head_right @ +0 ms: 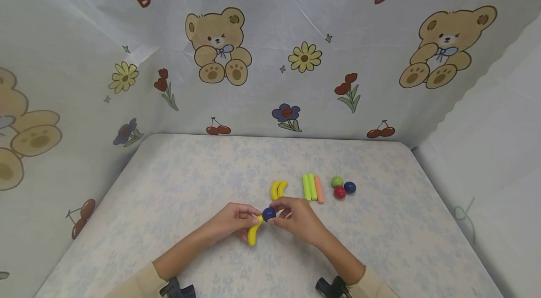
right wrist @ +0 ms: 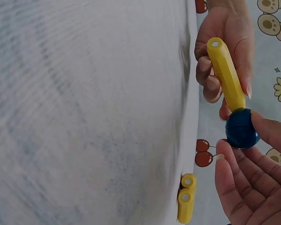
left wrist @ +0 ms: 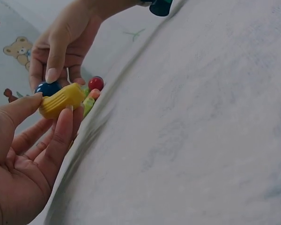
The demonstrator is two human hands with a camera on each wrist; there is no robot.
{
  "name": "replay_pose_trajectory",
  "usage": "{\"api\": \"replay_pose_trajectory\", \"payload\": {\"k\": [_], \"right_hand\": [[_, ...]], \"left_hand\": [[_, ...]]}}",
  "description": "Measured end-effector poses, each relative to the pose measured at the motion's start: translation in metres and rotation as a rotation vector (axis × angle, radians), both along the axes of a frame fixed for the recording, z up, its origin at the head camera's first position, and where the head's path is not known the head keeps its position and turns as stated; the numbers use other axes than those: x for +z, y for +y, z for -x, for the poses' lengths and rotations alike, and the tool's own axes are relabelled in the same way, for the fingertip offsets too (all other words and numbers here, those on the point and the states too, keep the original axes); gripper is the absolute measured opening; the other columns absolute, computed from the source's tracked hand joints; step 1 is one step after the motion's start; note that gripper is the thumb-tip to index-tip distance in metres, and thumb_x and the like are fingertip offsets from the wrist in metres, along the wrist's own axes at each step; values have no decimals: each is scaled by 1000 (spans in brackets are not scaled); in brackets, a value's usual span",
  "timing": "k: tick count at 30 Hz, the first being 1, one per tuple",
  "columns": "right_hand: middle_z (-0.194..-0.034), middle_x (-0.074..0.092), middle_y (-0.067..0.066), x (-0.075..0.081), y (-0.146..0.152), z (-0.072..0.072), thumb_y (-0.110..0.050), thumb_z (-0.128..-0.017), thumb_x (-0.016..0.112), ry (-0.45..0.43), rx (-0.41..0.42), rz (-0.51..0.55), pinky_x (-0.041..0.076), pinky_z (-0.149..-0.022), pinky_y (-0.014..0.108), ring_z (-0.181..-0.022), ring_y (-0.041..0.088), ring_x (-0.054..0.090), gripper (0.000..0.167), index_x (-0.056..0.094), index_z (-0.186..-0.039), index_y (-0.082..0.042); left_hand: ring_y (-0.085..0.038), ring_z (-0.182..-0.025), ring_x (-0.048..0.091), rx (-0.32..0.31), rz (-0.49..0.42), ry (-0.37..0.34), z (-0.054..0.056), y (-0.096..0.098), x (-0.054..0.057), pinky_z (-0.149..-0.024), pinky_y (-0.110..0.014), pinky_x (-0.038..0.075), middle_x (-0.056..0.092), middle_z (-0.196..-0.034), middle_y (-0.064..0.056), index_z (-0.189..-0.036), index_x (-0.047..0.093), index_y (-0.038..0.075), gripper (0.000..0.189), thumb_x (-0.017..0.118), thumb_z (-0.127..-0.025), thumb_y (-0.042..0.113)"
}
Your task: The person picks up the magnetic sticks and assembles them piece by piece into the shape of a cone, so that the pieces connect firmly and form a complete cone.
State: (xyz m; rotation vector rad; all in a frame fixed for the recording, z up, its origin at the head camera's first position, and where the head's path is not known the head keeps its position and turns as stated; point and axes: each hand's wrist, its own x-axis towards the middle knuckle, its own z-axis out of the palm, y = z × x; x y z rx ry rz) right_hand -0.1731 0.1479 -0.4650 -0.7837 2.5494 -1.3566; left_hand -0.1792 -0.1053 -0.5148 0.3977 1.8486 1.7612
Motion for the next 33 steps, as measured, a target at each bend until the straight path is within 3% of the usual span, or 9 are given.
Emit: {"api": "replay_pose_trajectory", "payload": {"k": [9,15,21,28,33], "right_hand": [[-103,73,2,-5,-5,4,-16,-88,81,-52,53,35,59,-70,30,-82,15,70,27,73,-112,-7],[-102,73,4,-10,-7,8,-18,-89,80,-50,56,5,58,-68,27,-83,15,70,26,73,-111,-5],[-93,73,-2,-6,-1,16,-18,-92,77,-5,-52,-58,56,-66,25,-80,13,67,21,75,-108,-5],[-85,72,0,0,6,36,-12,-89,79,64,-213,-90,55,-59,25,-70,11,64,14,76,-100,-2],[-81,71,0,1,2,48,-14,-87,82,118,-280,-170,55,-62,26,-71,12,63,16,76,-96,-2]], "left_hand": [[-18,-73,71,-46,-11,-30,1,-3,0,-67,-33,62,74,-97,-11,-124,69,3,31,71,-97,19],[-19,-75,71,-35,-2,-28,0,-2,-2,-66,-33,62,74,-95,-12,-124,70,4,30,72,-96,14],[-20,-73,72,-18,5,-21,0,-2,-4,-65,-33,62,74,-96,-13,-122,71,4,30,74,-95,13],[-21,-76,73,1,27,-6,2,-5,-5,-65,-33,62,75,-99,-13,-124,70,4,33,75,-94,16],[-20,-76,73,21,29,-12,2,-7,-6,-65,-33,61,75,-98,-13,-124,71,5,33,75,-94,16]]}}
